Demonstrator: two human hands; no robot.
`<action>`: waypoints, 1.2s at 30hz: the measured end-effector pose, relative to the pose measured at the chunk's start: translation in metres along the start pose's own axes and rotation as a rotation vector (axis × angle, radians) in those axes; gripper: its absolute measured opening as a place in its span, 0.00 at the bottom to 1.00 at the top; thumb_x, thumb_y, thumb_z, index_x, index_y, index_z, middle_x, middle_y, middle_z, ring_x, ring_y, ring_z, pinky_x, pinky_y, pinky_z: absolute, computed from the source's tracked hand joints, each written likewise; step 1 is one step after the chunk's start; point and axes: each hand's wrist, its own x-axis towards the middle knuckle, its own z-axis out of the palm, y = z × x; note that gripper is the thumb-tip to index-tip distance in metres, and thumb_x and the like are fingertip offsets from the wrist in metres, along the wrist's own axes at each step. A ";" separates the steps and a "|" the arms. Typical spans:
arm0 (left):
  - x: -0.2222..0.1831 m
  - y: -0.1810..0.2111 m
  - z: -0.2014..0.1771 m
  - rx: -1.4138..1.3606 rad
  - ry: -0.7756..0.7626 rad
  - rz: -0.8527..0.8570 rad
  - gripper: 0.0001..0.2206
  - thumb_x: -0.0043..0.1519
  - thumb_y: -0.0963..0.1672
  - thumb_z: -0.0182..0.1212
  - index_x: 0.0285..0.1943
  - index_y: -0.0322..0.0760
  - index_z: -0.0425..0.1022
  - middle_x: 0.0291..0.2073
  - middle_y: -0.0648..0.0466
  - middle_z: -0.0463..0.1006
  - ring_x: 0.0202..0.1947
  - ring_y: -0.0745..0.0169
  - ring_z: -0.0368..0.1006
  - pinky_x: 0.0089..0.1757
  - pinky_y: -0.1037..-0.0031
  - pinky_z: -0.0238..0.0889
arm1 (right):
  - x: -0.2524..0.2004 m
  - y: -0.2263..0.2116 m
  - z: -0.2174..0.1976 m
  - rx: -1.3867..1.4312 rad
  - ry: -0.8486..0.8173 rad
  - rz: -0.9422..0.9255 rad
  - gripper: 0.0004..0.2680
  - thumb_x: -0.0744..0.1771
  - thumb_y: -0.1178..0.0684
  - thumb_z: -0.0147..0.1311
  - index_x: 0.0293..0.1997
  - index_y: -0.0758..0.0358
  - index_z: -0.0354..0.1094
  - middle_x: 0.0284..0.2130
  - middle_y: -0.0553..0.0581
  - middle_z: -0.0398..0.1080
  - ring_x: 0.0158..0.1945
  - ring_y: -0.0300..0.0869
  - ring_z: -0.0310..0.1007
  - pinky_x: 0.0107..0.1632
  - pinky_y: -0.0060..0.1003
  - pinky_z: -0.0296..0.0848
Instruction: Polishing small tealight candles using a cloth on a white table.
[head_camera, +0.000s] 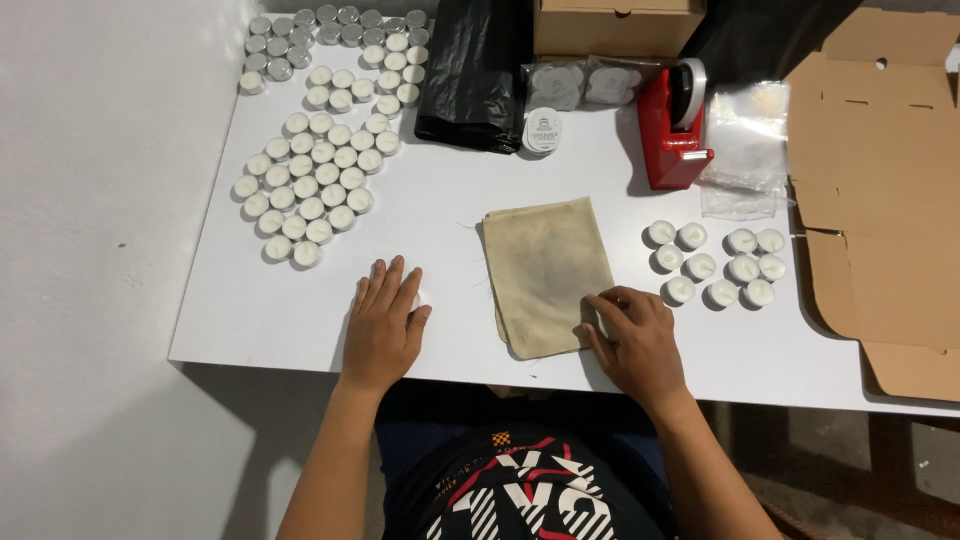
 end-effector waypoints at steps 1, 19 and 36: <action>0.001 -0.001 0.001 0.000 -0.001 0.004 0.23 0.69 0.49 0.52 0.70 0.35 0.68 0.69 0.36 0.64 0.72 0.35 0.54 0.67 0.46 0.42 | 0.001 0.000 0.001 -0.002 0.002 0.003 0.12 0.65 0.42 0.62 0.53 0.43 0.75 0.46 0.47 0.70 0.52 0.42 0.71 0.52 0.39 0.67; 0.038 0.029 0.027 -0.460 0.203 -0.027 0.15 0.57 0.42 0.72 0.53 0.37 0.79 0.48 0.49 0.82 0.53 0.48 0.78 0.54 0.59 0.70 | -0.004 -0.053 -0.006 -0.089 -0.428 0.136 0.32 0.69 0.24 0.36 0.76 0.58 0.49 0.73 0.75 0.45 0.79 0.63 0.35 0.75 0.59 0.34; 0.045 0.082 -0.002 -0.080 -0.233 0.158 0.36 0.59 0.55 0.66 0.70 0.29 0.64 0.69 0.38 0.65 0.72 0.39 0.56 0.69 0.46 0.40 | 0.049 -0.037 0.018 0.213 -0.320 -0.075 0.26 0.66 0.42 0.61 0.72 0.48 0.58 0.57 0.61 0.66 0.64 0.53 0.67 0.65 0.47 0.66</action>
